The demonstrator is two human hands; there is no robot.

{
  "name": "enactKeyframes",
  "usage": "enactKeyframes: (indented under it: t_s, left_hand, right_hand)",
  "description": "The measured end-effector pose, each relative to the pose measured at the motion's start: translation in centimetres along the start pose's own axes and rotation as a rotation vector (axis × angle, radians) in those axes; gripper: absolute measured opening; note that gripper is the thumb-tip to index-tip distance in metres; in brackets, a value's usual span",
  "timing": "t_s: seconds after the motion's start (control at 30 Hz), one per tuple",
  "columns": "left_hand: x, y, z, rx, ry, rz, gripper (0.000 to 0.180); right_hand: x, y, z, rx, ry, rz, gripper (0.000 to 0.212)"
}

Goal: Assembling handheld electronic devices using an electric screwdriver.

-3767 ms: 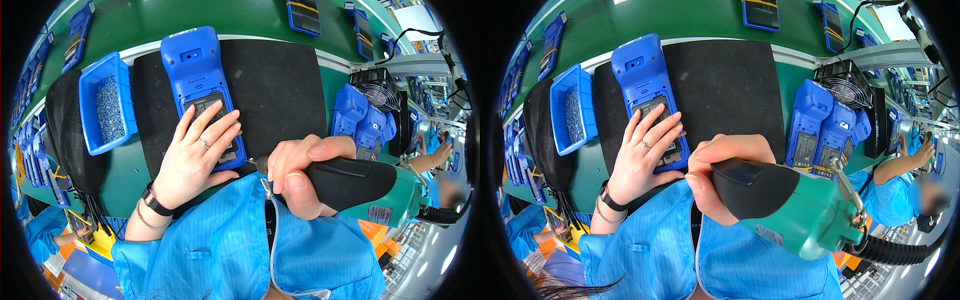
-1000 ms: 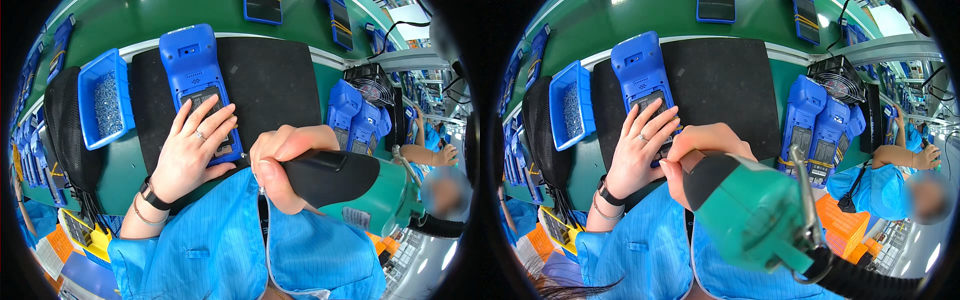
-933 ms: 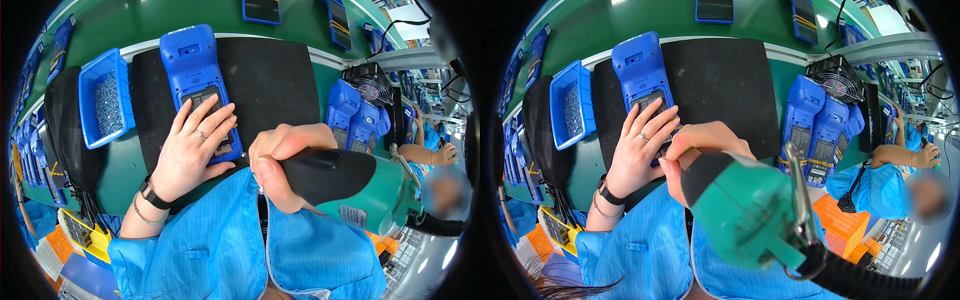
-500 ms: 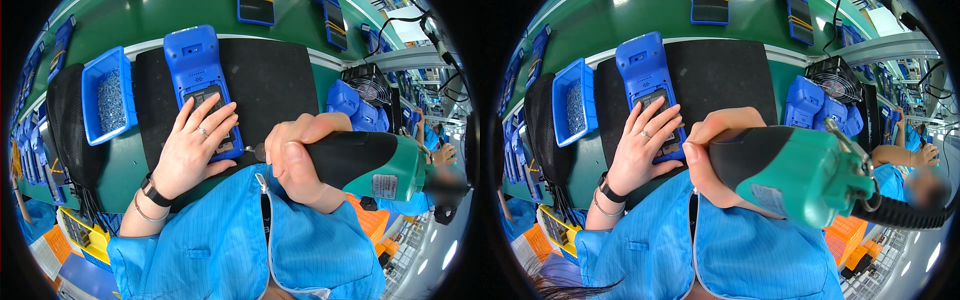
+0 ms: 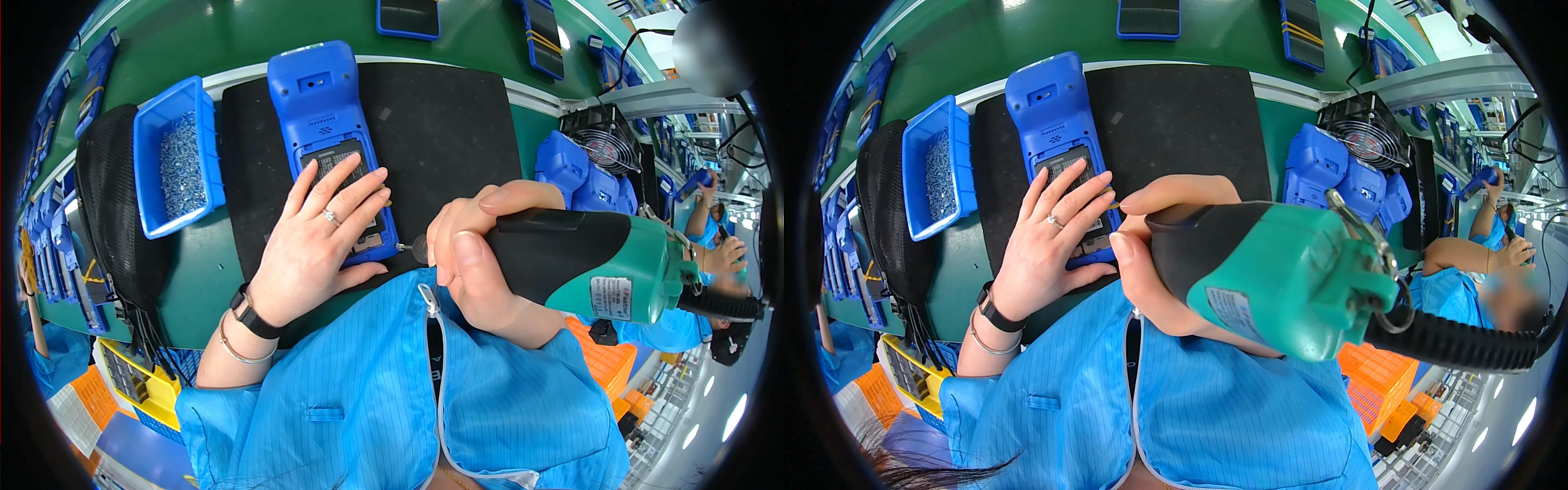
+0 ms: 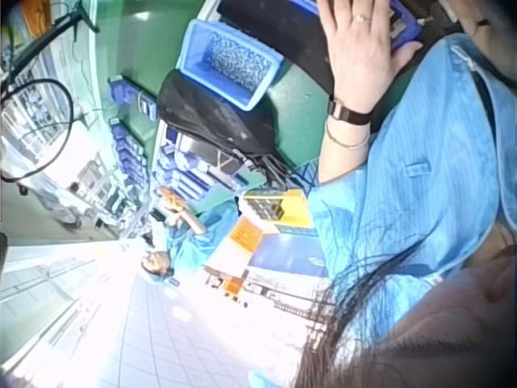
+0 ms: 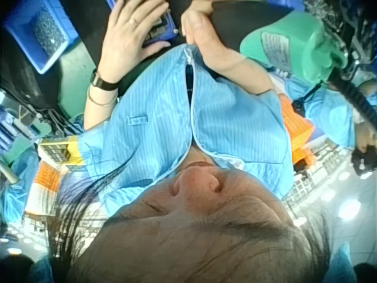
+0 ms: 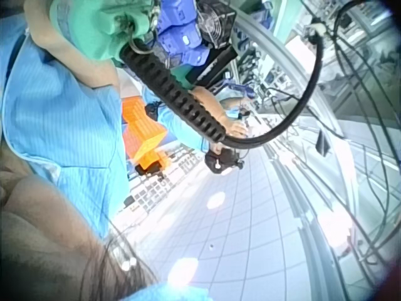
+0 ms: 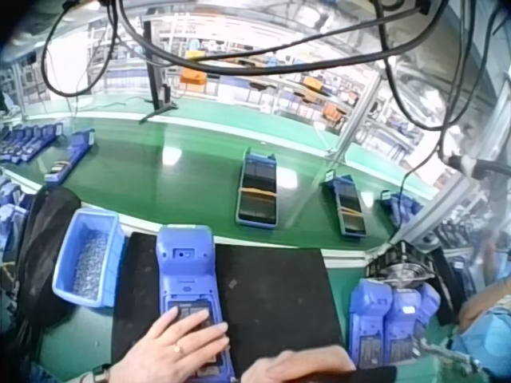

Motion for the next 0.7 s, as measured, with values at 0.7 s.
enactKeyframes:
  t_s: [0.7]
  left_hand:
    - [-0.12,-0.03,0.00,-0.002,0.005,-0.017,0.072]
  right_hand:
    - [-0.15,0.36,0.28,-0.027,0.099,-0.106,0.021]
Point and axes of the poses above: each hand's wrist, its own y-axis towards the middle knuckle, its own x-axis out of the palm, z = x × y, the point moved 4 cm from there along y, towards the middle knuckle, and after that the axes turned 10 degrees about -z, right-handed, at the moved point
